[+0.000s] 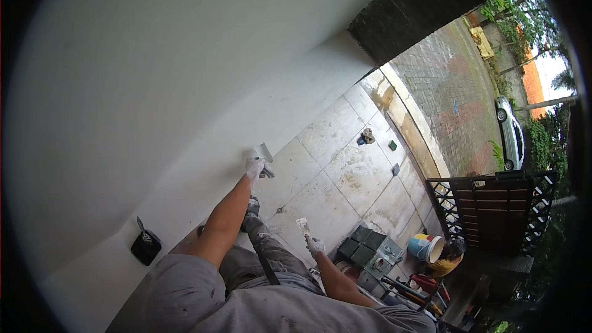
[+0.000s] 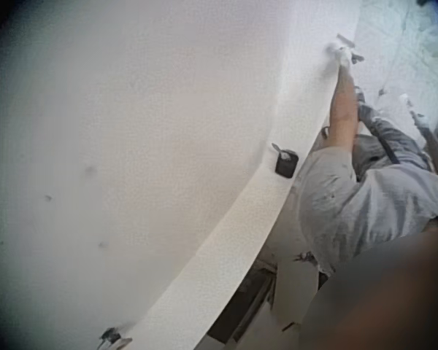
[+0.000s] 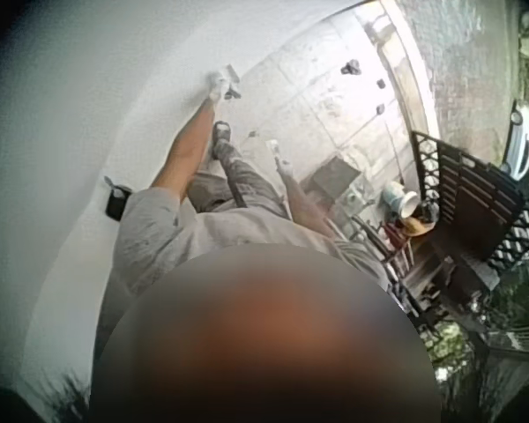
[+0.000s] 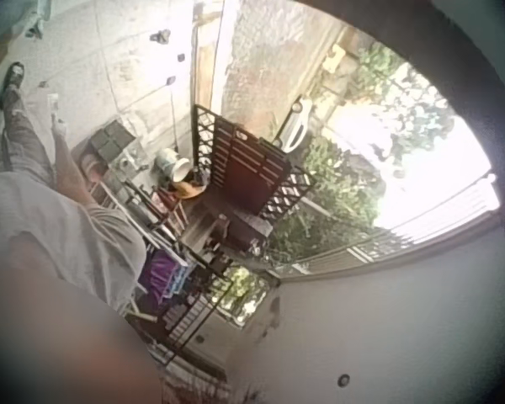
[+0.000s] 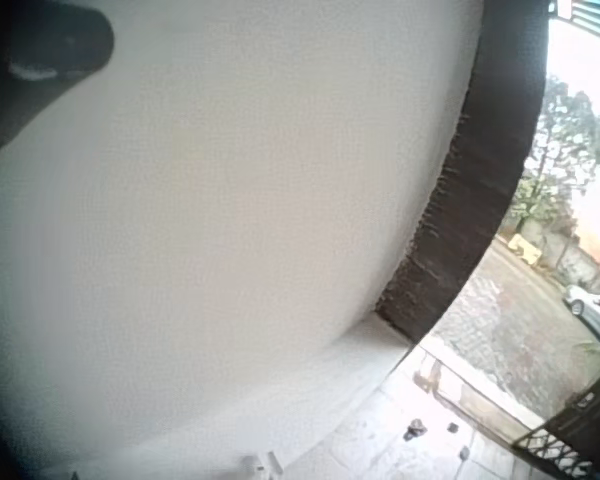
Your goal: The person applies putty to a wall surface with a putty knife to smooth it.
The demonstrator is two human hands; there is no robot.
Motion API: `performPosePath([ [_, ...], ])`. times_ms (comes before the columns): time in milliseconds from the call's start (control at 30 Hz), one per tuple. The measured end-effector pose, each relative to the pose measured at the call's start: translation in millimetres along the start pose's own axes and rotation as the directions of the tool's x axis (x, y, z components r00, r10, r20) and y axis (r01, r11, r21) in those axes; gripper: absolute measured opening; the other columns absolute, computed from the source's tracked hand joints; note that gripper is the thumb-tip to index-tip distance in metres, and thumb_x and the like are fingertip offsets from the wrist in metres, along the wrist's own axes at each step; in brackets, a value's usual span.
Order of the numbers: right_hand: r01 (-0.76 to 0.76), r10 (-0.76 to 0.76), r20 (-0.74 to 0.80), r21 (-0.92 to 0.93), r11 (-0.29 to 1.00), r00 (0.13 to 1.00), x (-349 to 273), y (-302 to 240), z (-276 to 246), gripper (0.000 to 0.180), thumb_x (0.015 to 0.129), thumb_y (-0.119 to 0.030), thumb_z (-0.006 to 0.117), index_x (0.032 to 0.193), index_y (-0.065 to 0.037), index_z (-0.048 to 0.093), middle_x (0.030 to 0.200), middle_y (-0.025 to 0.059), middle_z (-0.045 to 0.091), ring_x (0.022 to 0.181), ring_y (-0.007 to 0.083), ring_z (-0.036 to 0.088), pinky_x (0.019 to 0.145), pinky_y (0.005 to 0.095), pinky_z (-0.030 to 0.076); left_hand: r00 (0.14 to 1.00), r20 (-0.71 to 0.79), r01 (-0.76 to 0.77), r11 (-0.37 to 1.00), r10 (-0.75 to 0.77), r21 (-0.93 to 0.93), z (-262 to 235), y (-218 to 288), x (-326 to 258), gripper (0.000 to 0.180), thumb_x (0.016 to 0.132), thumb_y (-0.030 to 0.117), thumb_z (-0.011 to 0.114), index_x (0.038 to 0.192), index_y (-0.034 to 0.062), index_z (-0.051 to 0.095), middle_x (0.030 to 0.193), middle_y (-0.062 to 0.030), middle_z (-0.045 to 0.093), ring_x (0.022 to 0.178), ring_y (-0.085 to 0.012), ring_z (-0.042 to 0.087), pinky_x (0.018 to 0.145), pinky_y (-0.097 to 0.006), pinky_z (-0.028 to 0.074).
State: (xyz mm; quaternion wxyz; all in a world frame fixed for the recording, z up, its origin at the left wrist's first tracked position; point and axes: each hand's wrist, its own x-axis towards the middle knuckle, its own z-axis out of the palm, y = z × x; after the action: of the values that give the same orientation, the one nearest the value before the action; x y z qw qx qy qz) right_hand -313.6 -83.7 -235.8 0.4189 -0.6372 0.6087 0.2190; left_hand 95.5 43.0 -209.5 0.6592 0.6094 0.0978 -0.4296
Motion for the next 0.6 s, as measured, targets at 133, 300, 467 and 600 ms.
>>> performPosePath([
  [133, -0.062, 0.076, -0.035, 0.293, 0.954, 0.996, -36.2, 4.5, -8.2, 0.042, 0.081, -0.04, 0.066, 0.091, 0.001, 0.067, 0.073, 0.0046, 0.064, 0.054, 0.0118, 0.056, 0.047, 0.0254, 0.043, 0.988, 0.148, -0.017, 0.986, 0.042, -0.166, 106.0, 162.4, 74.2, 0.061, 0.079, 0.043, 0.063, 0.115, -0.0047, 0.048, 0.105, -0.0231, 0.056, 0.089, -0.0319, 0.061, 0.067, -0.044, 0.052],
  [300, -0.117, 0.133, -0.033, 0.3, 0.947, 0.991, -49.5, 7.4, -6.4, 0.042, 0.081, -0.041, 0.065, 0.091, 0.0, 0.068, 0.075, 0.0052, 0.065, 0.057, 0.012, 0.058, 0.049, 0.0261, 0.045, 0.979, 0.198, 0.131, 0.876, -0.042, -0.465, 158.6, 247.5, 57.3, 0.102, 0.069, 0.066, 0.064, 0.136, -0.0005, 0.023, 0.125, -0.0233, 0.035, 0.108, -0.0331, 0.046, 0.082, -0.047, 0.045],
  [467, -0.095, 0.083, 0.105, 0.119, 0.988, 0.991, -38.1, -33.9, 11.8, 0.043, 0.081, -0.042, 0.065, 0.091, -0.001, 0.068, 0.074, 0.0053, 0.065, 0.059, 0.0125, 0.058, 0.049, 0.0267, 0.045, 0.973, 0.229, 0.102, 0.948, -0.032, -0.302, 13.2, 84.8, 5.6, 0.067, 0.08, 0.049, 0.061, 0.124, 0.002, 0.043, 0.107, -0.0148, 0.057, 0.091, -0.0259, 0.056, 0.08, -0.04, 0.045],
  [600, 0.062, -0.072, 0.27, 0.044, 0.997, 0.96, -9.9, -76.1, 25.5, 0.042, 0.081, -0.044, 0.063, 0.089, -0.003, 0.067, 0.067, 0.0041, 0.061, 0.056, 0.0122, 0.055, 0.046, 0.0268, 0.042, 0.95, -0.125, 0.086, 0.625, -0.286, -0.776, -149.4, -126.0, -145.2, 0.063, 0.079, 0.044, 0.061, 0.125, 0.0069, 0.04, 0.107, -0.017, 0.053, 0.09, -0.0314, 0.056, 0.078, -0.044, 0.048],
])
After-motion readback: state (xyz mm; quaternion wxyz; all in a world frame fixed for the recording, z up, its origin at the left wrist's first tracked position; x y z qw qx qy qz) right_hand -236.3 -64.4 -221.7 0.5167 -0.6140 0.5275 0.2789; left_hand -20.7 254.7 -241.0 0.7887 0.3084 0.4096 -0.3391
